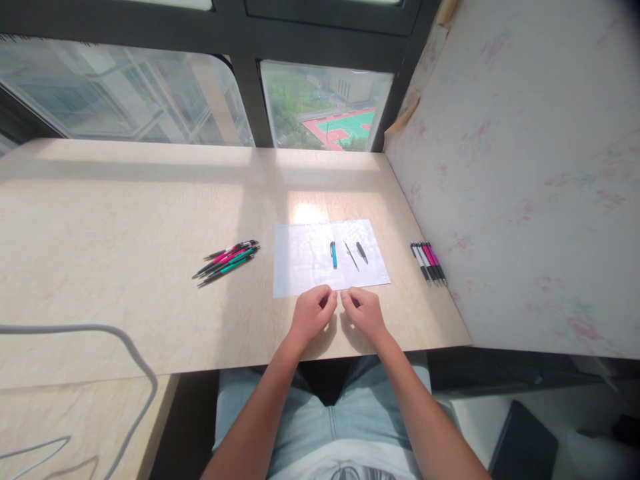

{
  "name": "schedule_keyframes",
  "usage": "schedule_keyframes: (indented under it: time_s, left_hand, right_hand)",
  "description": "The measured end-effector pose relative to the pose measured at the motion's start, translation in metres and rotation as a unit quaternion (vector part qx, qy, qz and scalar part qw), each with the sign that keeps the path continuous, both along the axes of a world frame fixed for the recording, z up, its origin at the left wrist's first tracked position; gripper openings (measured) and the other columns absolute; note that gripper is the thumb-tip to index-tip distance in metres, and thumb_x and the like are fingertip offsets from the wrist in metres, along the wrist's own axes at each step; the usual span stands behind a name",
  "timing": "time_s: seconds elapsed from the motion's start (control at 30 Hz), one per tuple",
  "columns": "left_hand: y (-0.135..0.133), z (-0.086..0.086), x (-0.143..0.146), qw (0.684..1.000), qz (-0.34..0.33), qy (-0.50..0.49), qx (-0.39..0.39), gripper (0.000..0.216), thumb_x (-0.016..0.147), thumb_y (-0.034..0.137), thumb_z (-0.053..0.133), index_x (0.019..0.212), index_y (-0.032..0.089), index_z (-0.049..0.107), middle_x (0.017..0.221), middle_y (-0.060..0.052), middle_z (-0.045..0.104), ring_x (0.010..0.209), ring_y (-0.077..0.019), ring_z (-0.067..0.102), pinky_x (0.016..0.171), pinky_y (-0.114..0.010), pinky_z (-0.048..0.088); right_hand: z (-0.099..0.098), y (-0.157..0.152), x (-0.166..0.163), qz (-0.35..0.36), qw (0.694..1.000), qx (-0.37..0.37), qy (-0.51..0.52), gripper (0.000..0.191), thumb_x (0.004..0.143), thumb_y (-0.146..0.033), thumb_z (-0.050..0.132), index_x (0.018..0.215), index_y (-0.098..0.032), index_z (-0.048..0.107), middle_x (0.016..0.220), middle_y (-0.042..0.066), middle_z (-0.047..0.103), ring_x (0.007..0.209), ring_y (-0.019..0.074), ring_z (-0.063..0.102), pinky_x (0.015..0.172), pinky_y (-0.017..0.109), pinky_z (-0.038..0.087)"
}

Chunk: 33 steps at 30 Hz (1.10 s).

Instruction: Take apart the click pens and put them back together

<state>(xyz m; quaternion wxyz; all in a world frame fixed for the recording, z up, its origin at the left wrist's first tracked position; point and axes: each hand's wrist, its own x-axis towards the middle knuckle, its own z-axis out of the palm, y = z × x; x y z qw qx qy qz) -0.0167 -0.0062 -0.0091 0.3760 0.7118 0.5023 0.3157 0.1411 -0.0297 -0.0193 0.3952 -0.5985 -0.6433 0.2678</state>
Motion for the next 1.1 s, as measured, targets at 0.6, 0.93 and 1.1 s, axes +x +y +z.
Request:
schedule_keyframes:
  time_s: [0.6,0.93,1.1]
  left_hand:
    - [0.0002,0.0006,0.0016,1.000,-0.004,0.021,-0.011,0.036,0.091,0.037,0.044,0.059,0.020,0.042,0.058,0.003,0.046,0.058,-0.0133,0.041,0.058,-0.029,0.028]
    - [0.0003,-0.0009,0.0008,0.999,-0.013,0.029,0.007,0.037,0.093,0.038,0.044,0.061,0.020,0.040,0.059,0.003,0.047,0.057,-0.0132,0.041,0.058,-0.028,0.028]
    - [-0.0005,-0.0022,0.0026,1.000,0.008,0.019,0.006,0.031,0.094,0.038,0.045,0.069,0.021,0.052,0.063,0.002,0.054,0.059,-0.0137,0.048,0.060,-0.028,0.033]
  right_hand:
    - [-0.0021,-0.0003,-0.0015,0.001,0.999,0.004,-0.045,0.040,0.094,-0.036,0.045,0.056,-0.021,0.044,0.055,-0.003,0.046,0.054,0.0120,0.044,0.056,0.026,0.032]
    - [-0.0010,-0.0005,-0.0020,-0.002,0.999,-0.002,-0.041,0.040,0.094,-0.035,0.045,0.057,-0.021,0.042,0.055,-0.003,0.047,0.055,0.0122,0.043,0.056,0.027,0.032]
    - [0.0007,-0.0010,-0.0026,0.000,1.000,-0.003,-0.027,0.040,0.095,-0.036,0.045,0.057,-0.021,0.042,0.056,-0.003,0.046,0.056,0.0125,0.043,0.057,0.027,0.031]
